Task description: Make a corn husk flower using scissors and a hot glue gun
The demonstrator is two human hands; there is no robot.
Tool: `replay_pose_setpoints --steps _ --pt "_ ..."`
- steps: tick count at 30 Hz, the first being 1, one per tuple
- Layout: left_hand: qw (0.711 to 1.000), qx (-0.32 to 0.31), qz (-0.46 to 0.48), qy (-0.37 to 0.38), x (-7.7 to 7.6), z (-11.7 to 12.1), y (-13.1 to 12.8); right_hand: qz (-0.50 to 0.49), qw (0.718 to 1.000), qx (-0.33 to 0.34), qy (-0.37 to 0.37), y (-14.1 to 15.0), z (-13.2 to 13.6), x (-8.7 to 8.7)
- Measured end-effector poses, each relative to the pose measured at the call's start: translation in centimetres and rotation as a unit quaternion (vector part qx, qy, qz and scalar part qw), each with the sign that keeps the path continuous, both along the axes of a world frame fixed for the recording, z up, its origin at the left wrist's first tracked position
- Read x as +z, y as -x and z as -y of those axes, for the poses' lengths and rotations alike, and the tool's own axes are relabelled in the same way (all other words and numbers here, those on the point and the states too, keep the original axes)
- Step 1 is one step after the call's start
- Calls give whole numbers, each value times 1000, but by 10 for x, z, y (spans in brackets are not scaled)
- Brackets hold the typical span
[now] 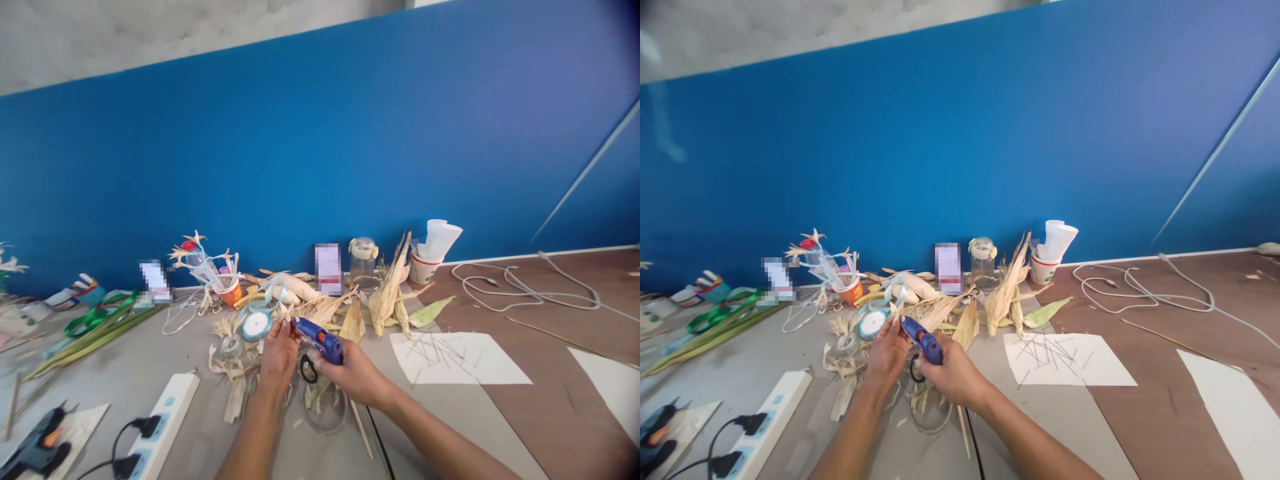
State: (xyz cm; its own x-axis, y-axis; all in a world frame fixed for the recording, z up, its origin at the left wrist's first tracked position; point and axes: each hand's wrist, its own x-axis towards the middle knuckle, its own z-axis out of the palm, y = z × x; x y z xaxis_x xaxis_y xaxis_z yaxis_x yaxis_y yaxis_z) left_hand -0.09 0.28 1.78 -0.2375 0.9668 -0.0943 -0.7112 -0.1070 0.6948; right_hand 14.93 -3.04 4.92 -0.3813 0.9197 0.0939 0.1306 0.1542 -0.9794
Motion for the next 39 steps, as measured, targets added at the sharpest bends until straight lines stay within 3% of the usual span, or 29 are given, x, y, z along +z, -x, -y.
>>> replay_pose_setpoints --steps 21,27,30,35,39 --pt "1000 -1 -2 -1 0 0 0 -21 999 16 35 -2 0 3" --pt "1000 -3 -1 0 -3 -1 3 -38 996 45 68 -13 3 18" --pt "1000 -13 -6 -9 -3 -1 4 -28 998 38 51 -21 3 25" --pt "1000 -16 -15 -5 -1 1 3 102 992 -1 -73 -29 -2 24" --pt "1000 -17 -19 -5 1 1 2 263 954 -68 -123 -37 -5 12"
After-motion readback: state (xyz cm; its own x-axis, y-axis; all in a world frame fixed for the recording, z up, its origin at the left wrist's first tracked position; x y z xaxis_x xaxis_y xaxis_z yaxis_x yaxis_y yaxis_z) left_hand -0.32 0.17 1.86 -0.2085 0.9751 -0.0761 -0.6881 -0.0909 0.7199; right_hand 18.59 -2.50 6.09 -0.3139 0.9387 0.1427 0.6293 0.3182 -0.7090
